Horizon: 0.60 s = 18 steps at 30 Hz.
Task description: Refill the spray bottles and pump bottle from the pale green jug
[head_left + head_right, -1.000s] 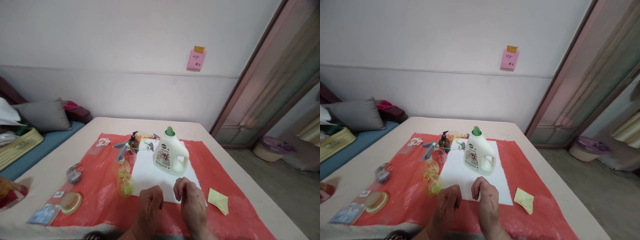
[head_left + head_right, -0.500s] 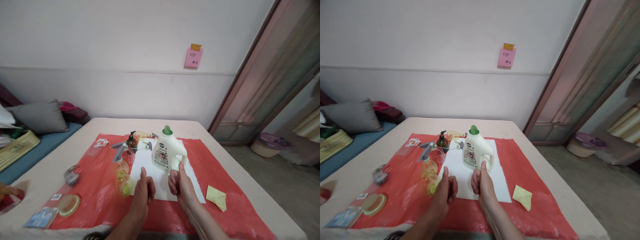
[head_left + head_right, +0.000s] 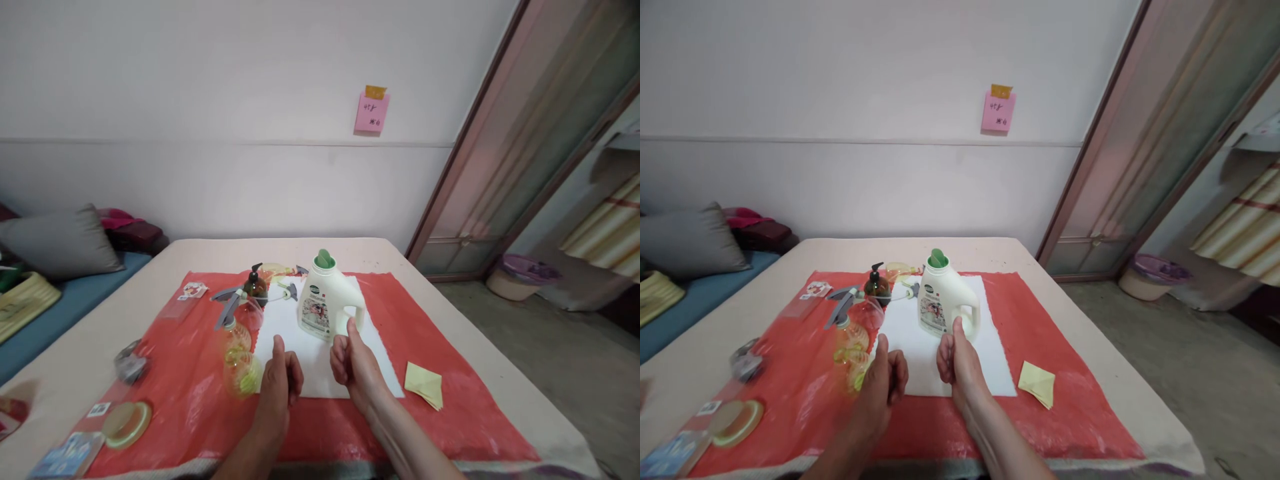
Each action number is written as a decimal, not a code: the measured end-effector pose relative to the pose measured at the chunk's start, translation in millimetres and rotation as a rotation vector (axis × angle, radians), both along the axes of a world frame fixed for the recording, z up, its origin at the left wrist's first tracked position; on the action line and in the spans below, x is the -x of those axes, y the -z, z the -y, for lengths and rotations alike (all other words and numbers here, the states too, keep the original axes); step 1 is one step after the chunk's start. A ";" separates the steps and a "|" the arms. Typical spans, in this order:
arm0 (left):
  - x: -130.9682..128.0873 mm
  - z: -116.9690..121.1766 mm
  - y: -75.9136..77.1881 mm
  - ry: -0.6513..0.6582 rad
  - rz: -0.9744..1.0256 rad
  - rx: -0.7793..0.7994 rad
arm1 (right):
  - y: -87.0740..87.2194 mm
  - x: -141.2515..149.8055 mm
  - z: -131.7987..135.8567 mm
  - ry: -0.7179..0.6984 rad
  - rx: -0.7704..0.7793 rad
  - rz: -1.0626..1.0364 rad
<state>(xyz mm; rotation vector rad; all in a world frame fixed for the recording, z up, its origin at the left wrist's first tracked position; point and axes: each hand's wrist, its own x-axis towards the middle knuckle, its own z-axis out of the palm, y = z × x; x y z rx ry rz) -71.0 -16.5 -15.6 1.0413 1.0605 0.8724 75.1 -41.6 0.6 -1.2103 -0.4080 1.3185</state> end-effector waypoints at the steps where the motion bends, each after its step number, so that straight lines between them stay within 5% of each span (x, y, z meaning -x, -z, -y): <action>1: -0.2 0.0 0.9 0.002 0.005 -0.003 | -0.1 0.1 0.2 -0.001 0.000 0.002; 8: -2.9 1.2 3.5 0.023 -0.030 -0.023 | 4.2 1.4 -1.2 -0.013 0.006 0.066; 18: -7.2 11.5 5.2 0.052 -0.107 -0.093 | 7.4 28.9 10.8 -0.156 -0.193 0.373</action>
